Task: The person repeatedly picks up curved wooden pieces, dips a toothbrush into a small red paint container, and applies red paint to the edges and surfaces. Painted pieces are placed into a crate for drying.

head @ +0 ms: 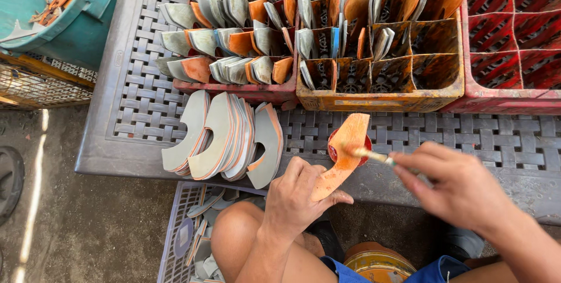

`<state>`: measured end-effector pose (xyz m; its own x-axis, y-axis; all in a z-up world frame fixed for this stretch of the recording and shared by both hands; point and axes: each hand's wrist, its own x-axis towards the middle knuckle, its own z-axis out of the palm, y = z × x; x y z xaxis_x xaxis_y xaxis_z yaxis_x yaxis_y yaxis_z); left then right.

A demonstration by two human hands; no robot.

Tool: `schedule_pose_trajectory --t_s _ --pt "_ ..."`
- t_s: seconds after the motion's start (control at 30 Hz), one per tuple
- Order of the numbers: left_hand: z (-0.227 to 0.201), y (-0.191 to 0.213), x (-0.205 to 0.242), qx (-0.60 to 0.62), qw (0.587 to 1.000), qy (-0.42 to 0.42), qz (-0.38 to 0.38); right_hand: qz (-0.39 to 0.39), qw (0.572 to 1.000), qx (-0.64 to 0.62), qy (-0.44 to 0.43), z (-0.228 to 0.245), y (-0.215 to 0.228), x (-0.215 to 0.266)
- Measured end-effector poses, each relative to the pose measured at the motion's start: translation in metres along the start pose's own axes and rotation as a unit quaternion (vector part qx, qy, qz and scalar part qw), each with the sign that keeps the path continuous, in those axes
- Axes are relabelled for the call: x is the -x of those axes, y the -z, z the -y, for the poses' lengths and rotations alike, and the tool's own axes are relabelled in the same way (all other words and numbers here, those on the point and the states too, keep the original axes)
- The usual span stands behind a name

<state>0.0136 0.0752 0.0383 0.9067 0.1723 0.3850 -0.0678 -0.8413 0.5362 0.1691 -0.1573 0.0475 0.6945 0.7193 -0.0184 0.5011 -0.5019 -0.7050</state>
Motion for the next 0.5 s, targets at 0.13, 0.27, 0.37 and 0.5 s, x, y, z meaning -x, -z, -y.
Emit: schedule_pose_trajectory --t_s 0.13,0.27,0.37,0.5 --pt "0.002 -0.002 0.003 -0.014 0.999 0.029 -0.005 0.045 0.993 -0.035 0.099 0.0 -0.006 0.002" --pt "0.004 -0.006 0.007 0.004 1.0 0.017 -0.005 -0.013 0.998 0.067 0.017 0.004 -0.006 0.002" --pt "0.003 -0.01 0.007 0.015 0.999 0.02 -0.023 -0.005 0.998 0.031 0.047 0.012 -0.006 0.001" --pt "0.003 -0.015 0.01 -0.002 0.999 0.03 -0.023 0.011 0.99 0.005 0.139 0.018 -0.003 -0.001"
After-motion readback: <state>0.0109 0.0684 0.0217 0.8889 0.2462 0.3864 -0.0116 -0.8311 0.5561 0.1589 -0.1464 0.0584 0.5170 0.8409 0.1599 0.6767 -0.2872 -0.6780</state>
